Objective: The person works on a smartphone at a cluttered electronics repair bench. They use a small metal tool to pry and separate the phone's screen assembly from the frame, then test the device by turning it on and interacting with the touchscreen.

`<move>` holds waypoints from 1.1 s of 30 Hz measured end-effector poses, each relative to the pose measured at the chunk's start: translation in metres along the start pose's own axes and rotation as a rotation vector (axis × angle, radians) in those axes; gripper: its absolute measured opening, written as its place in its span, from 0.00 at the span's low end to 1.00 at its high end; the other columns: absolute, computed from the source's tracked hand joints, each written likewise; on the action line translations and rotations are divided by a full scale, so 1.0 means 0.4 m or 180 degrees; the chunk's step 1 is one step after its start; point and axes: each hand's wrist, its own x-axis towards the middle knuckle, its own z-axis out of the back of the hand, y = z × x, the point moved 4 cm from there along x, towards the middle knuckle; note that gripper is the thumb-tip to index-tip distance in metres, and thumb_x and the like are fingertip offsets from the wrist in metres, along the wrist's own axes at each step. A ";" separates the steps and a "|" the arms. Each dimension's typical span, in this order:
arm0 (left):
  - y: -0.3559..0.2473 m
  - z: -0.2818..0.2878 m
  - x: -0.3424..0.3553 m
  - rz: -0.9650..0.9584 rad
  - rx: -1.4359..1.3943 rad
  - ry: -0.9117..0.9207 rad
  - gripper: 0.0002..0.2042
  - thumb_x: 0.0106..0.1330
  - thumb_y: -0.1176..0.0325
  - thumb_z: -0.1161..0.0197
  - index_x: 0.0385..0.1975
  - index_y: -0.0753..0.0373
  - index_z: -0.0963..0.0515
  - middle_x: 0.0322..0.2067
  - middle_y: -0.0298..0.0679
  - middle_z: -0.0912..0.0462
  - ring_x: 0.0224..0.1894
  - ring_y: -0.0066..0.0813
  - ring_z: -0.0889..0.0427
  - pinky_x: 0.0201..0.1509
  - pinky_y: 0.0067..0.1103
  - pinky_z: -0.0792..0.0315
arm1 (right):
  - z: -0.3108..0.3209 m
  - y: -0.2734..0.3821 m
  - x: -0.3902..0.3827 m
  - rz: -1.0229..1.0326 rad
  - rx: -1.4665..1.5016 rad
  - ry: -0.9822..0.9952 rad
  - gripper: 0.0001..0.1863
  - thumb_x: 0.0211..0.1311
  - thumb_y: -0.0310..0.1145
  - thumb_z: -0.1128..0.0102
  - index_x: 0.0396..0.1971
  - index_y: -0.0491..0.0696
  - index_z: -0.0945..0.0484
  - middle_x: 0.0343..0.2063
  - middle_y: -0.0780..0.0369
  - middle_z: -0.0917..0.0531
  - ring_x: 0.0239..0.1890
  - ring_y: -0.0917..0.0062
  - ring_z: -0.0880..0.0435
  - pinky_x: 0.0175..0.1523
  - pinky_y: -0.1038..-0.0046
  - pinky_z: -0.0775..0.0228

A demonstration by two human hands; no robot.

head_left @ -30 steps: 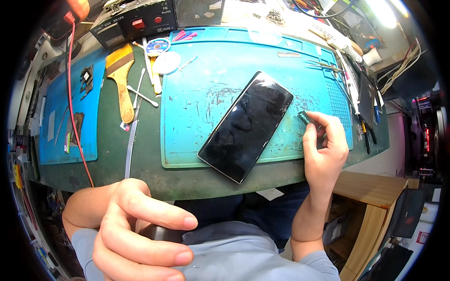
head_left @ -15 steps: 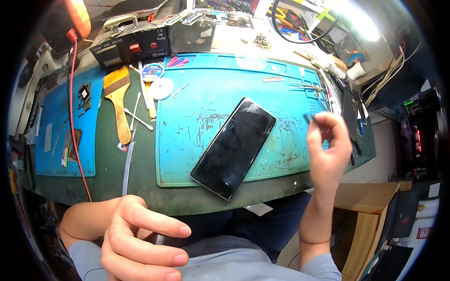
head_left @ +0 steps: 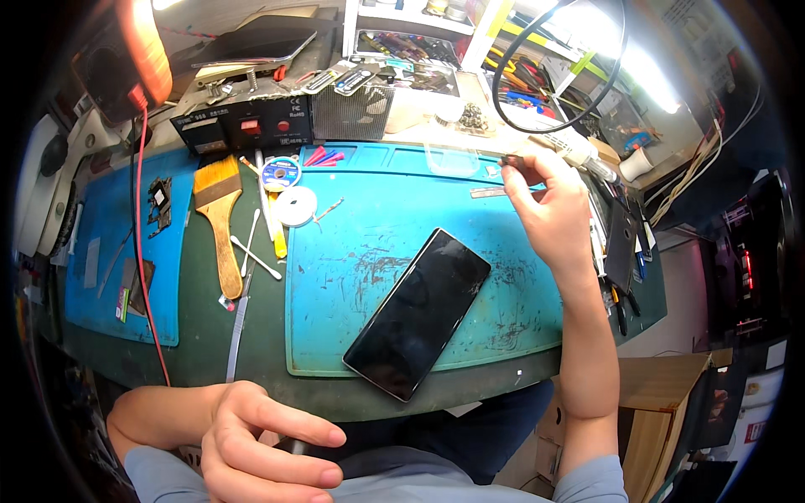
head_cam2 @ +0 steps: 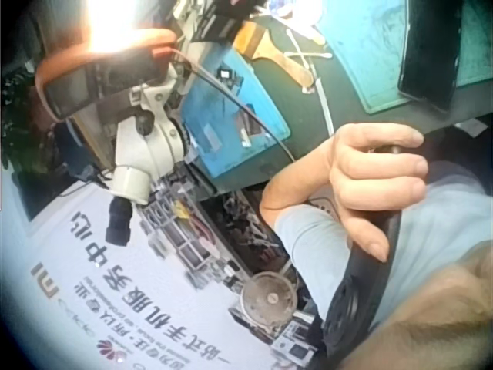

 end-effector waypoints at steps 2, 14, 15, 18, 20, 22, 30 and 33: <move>0.005 -0.001 0.000 0.0037 -0.0023 0.0043 0.09 0.68 0.74 0.45 0.46 0.59 0.27 0.42 0.39 0.24 0.44 0.28 0.19 0.44 0.31 0.14 | 0.015 -0.012 0.001 -0.0133 -0.0057 -0.0074 0.09 0.63 0.31 0.35 0.37 0.40 0.18 0.27 0.64 0.16 0.27 0.87 0.22 0.32 0.81 0.31; 0.007 -0.002 0.011 0.0136 -0.0420 0.0181 0.22 0.77 0.59 0.57 0.70 0.45 0.37 0.43 0.45 0.26 0.40 0.38 0.22 0.39 0.40 0.17 | 0.001 -0.011 0.002 -0.0009 0.0153 0.0625 0.09 0.64 0.32 0.36 0.30 0.41 0.18 0.23 0.60 0.21 0.25 0.74 0.23 0.32 0.72 0.32; 0.006 -0.003 0.011 0.0127 -0.0415 0.0175 0.22 0.77 0.59 0.57 0.70 0.45 0.37 0.43 0.45 0.26 0.40 0.38 0.22 0.39 0.40 0.17 | -0.007 -0.017 0.000 0.0283 0.0137 0.0638 0.07 0.64 0.31 0.36 0.32 0.42 0.18 0.24 0.60 0.21 0.27 0.71 0.22 0.34 0.71 0.31; 0.006 -0.005 0.010 0.0103 -0.0404 0.0156 0.22 0.77 0.60 0.57 0.70 0.45 0.36 0.43 0.45 0.26 0.40 0.38 0.22 0.39 0.40 0.17 | -0.016 0.001 -0.011 0.0498 0.0182 0.0746 0.05 0.63 0.28 0.38 0.37 0.44 0.19 0.26 0.59 0.21 0.33 0.66 0.21 0.39 0.68 0.29; 0.006 -0.005 0.009 0.0091 -0.0415 0.0137 0.22 0.77 0.60 0.57 0.69 0.46 0.36 0.43 0.45 0.26 0.40 0.38 0.22 0.40 0.40 0.17 | -0.019 0.011 -0.012 0.0614 0.0109 0.0859 0.08 0.62 0.27 0.37 0.41 0.44 0.20 0.28 0.60 0.19 0.33 0.68 0.19 0.39 0.70 0.28; 0.006 -0.005 0.009 0.0085 -0.0421 0.0115 0.21 0.77 0.60 0.57 0.69 0.46 0.36 0.43 0.45 0.26 0.41 0.38 0.22 0.40 0.40 0.17 | -0.023 0.030 -0.023 0.0271 0.0528 0.1090 0.09 0.61 0.27 0.35 0.41 0.44 0.20 0.29 0.61 0.17 0.31 0.72 0.18 0.38 0.72 0.27; 0.006 -0.001 0.007 0.0109 -0.0427 0.0175 0.22 0.76 0.62 0.52 0.69 0.47 0.36 0.45 0.44 0.25 0.44 0.35 0.21 0.42 0.38 0.16 | -0.046 0.055 -0.039 0.0191 0.0520 0.1376 0.07 0.59 0.27 0.33 0.37 0.45 0.17 0.27 0.62 0.14 0.24 0.79 0.21 0.31 0.77 0.28; 0.009 -0.004 0.012 0.0063 -0.0458 0.0134 0.21 0.77 0.60 0.57 0.69 0.47 0.36 0.44 0.45 0.26 0.41 0.38 0.21 0.40 0.40 0.17 | -0.042 0.050 -0.035 0.0095 0.0478 0.1266 0.07 0.59 0.27 0.33 0.37 0.44 0.17 0.28 0.61 0.14 0.24 0.77 0.20 0.32 0.75 0.28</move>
